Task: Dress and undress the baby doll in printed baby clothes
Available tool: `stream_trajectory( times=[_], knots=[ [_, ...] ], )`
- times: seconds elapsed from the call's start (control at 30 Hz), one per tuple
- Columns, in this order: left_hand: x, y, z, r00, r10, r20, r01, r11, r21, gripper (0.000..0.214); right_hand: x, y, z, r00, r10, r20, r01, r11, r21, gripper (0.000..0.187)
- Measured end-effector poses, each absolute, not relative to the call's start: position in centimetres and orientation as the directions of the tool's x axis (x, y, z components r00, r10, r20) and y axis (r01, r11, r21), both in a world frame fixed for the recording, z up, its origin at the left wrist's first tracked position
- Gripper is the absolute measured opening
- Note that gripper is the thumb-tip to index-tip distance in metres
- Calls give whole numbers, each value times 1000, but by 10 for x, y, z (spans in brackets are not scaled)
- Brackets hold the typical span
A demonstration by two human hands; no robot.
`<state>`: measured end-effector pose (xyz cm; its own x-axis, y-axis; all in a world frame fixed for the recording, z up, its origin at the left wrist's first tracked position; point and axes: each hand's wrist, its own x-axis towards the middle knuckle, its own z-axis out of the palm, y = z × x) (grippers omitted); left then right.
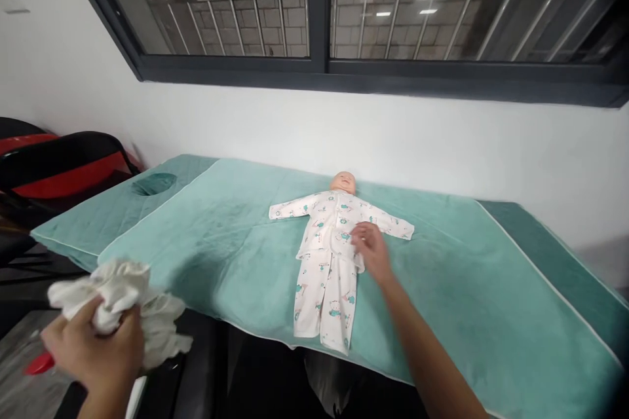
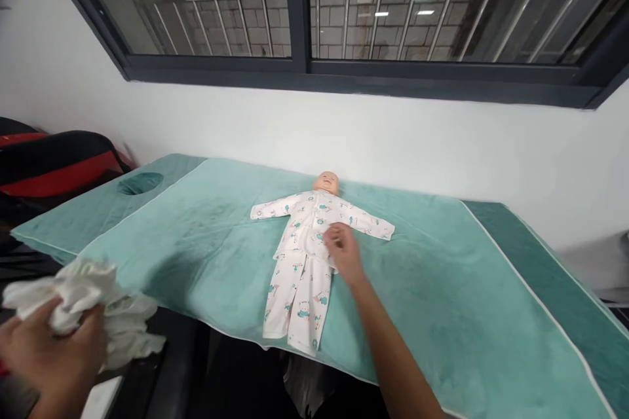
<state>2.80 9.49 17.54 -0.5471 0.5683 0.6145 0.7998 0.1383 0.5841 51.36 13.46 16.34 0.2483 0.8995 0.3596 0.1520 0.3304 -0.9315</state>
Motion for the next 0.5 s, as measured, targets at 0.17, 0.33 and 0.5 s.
stream_trajectory(
  times=[0.17, 0.33, 0.5],
  knots=[
    [165, 132, 240, -298, 540, 788, 686, -453, 570, 41, 411, 117, 210, -214, 778, 590, 207, 626, -751, 125],
    [283, 142, 280, 186, 816, 548, 163, -575, 802, 45, 425, 118, 241, 10, 673, 740, 488, 642, -591, 98],
    [317, 144, 278, 482, 709, 514, 55, -610, 790, 54, 540, 105, 268, 120, 578, 807, 771, 458, -443, 57]
  ],
)
